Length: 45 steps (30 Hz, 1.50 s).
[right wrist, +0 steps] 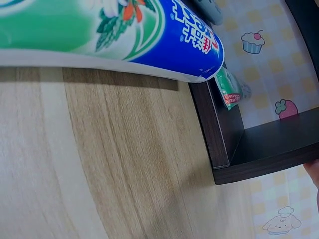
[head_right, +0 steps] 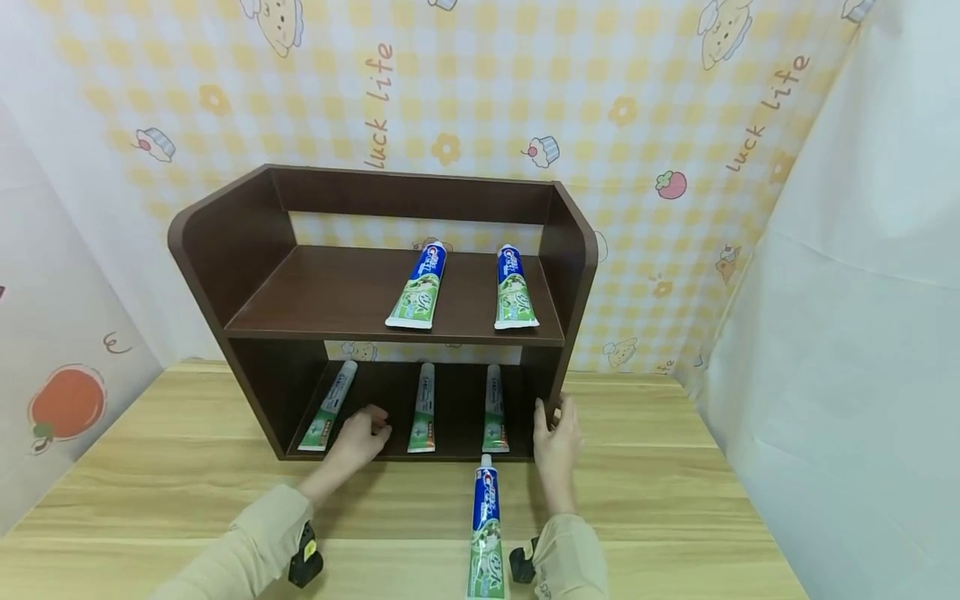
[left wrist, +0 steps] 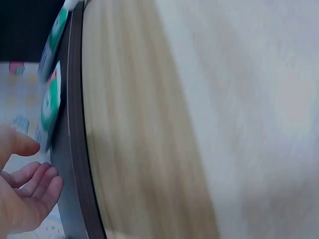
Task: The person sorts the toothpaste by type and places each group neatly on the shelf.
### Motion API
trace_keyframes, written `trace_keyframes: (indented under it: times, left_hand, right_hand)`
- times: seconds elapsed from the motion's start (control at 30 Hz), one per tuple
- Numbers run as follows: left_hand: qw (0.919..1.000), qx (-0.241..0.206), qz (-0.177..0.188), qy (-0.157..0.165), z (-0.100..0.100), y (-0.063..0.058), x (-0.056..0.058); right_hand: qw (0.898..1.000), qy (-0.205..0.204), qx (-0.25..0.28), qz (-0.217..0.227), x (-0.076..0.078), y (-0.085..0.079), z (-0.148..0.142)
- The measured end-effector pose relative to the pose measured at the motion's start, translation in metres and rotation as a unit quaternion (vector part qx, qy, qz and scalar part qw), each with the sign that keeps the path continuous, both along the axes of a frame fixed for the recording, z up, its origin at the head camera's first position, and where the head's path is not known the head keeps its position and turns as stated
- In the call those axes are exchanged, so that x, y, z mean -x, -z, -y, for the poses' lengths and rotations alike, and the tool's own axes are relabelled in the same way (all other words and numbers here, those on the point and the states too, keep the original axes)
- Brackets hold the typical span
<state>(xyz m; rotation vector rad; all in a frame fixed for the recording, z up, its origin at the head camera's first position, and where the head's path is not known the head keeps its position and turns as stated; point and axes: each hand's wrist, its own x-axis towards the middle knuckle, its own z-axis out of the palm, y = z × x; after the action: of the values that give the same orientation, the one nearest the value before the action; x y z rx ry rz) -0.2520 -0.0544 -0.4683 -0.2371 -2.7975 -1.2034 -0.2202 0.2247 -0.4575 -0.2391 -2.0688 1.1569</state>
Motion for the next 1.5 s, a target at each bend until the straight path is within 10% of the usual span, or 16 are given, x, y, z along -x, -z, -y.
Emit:
trace_keyframes:
  times: [1.5]
  left_hand:
    - [0.9837,-0.074,0.06,0.152,-0.069,0.011,-0.052]
  right_hand:
    - [0.999,0.022,-0.021,-0.009,0.001,0.001,0.001]
